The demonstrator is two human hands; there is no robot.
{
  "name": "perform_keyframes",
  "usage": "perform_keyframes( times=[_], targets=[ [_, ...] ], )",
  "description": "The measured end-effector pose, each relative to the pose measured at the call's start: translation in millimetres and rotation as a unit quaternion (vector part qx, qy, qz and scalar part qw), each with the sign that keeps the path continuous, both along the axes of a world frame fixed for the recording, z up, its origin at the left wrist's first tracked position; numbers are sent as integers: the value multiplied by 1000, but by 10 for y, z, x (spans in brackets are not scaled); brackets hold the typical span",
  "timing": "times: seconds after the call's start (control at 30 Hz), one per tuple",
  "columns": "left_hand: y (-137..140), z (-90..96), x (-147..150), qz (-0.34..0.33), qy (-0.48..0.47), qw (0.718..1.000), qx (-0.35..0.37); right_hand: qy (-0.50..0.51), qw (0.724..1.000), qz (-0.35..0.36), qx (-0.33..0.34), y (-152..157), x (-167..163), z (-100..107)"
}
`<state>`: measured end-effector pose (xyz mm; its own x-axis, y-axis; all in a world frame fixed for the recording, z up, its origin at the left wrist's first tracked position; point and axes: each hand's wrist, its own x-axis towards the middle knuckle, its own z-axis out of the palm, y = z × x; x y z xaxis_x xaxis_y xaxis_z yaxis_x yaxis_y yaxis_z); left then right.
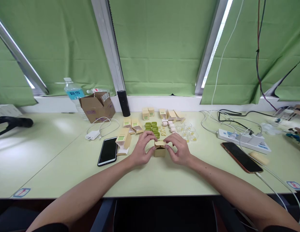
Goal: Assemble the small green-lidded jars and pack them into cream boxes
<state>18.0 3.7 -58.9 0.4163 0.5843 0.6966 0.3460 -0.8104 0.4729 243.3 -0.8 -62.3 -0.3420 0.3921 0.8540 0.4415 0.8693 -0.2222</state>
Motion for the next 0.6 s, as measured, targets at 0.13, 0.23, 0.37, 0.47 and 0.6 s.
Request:
perform_keyframes(
  times=[0.13,0.23,0.37,0.47,0.6],
  targets=[
    [-4,-8,-2,19,6,1000,3,-1,1000,-10,15,10,-15,-18],
    [-11,-17,6,25,13,1000,10,-9,1000,-3,27,9,-22,-32],
    [-23,-19,6,31,26,999,16,-21,999,-2,33,-11,-21,-30],
    [-32,-15,1,37,36,999,16,-29,999,-9,24,-23,-21,-27],
    [-51,6,-4,40,53,998,11,-32,999,-16,18,-27,-25,-35]
  ],
)
